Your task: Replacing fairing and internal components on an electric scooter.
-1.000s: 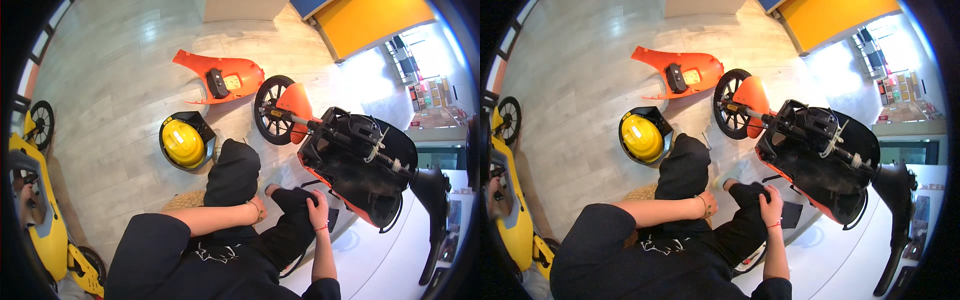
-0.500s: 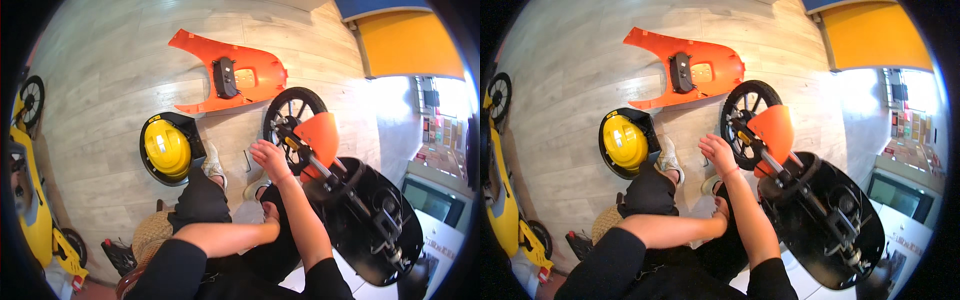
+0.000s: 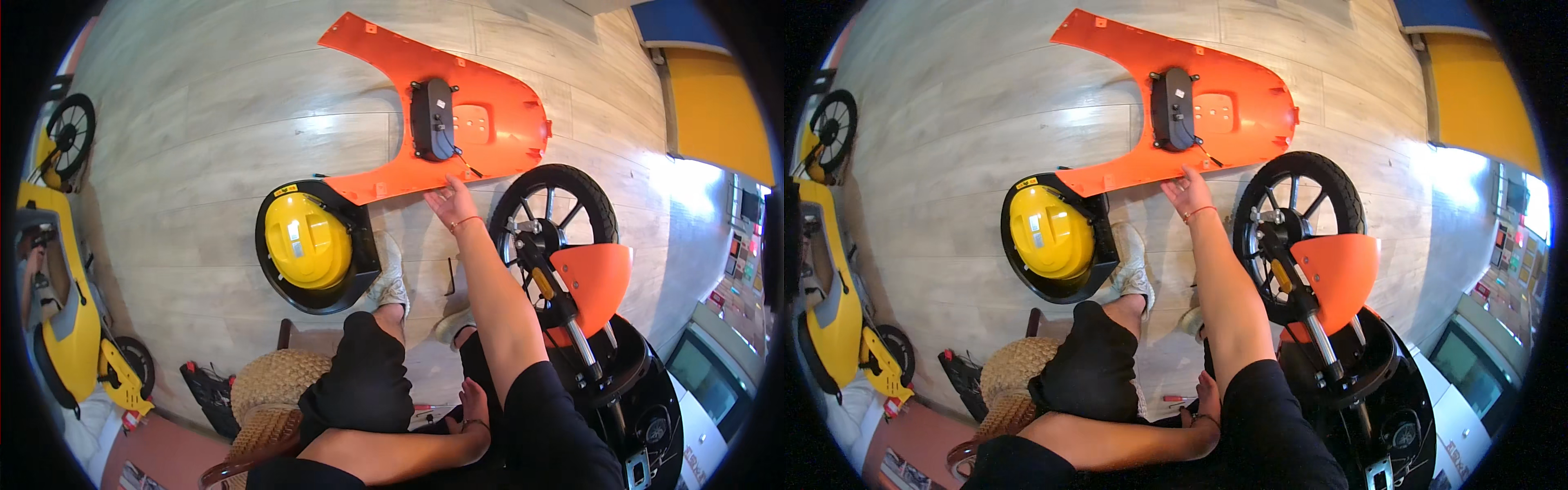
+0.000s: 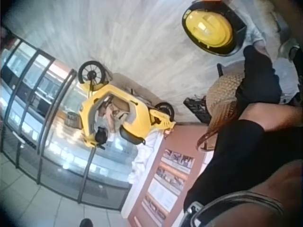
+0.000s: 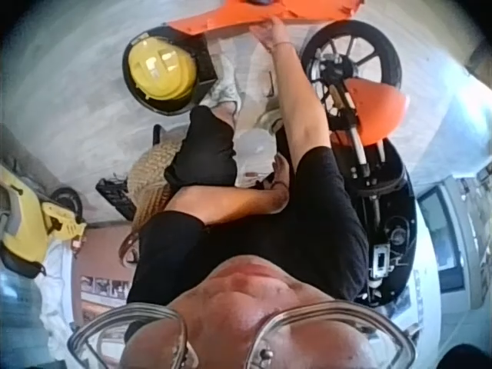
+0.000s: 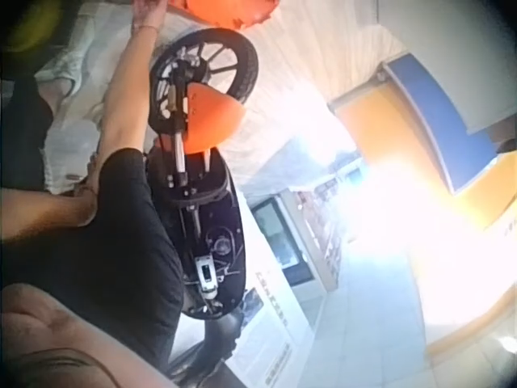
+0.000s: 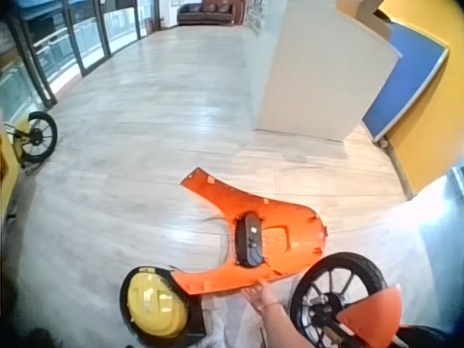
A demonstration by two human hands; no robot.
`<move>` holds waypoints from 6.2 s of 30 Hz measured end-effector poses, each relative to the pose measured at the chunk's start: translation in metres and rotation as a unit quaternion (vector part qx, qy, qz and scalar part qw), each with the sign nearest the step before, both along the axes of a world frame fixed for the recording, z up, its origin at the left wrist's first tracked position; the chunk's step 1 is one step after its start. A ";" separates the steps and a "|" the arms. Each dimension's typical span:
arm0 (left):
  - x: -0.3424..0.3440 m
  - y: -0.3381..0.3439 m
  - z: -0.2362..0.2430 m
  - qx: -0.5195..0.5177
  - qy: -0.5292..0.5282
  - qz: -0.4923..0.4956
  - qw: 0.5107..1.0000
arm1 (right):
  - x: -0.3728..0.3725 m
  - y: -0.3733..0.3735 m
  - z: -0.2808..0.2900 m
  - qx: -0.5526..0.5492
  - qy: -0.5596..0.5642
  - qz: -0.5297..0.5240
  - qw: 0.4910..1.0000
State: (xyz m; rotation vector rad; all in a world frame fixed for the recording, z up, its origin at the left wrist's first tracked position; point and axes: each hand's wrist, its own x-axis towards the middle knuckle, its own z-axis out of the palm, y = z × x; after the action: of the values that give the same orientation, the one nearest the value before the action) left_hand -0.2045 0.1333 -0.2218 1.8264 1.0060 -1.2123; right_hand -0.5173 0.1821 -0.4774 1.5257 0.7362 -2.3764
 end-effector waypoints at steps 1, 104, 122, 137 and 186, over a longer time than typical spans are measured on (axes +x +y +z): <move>0.002 0.001 -0.003 -0.017 0.010 0.004 1.000 | -0.007 0.001 -0.007 -0.007 -0.004 0.008 1.000; -0.127 -0.286 0.182 0.152 -0.757 0.630 -0.083 | 0.213 -0.040 0.548 0.621 0.378 0.246 0.641; -0.087 -0.248 0.134 0.128 -0.851 0.478 -0.177 | 0.383 -0.199 0.552 0.573 0.542 0.330 0.518; -0.072 -0.240 0.118 0.180 -0.879 0.418 -0.141 | 0.392 -0.228 0.536 0.671 0.377 0.216 0.601; -0.187 -0.218 0.113 0.415 -0.248 0.819 0.309 | 0.037 -0.072 0.317 0.633 0.226 0.427 0.605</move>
State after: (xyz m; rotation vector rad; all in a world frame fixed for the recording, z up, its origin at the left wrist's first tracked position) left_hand -0.3917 -0.0849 -0.1083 0.4365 2.1418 1.2871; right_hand -0.4805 0.1098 -0.1604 0.2936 2.8127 -1.2364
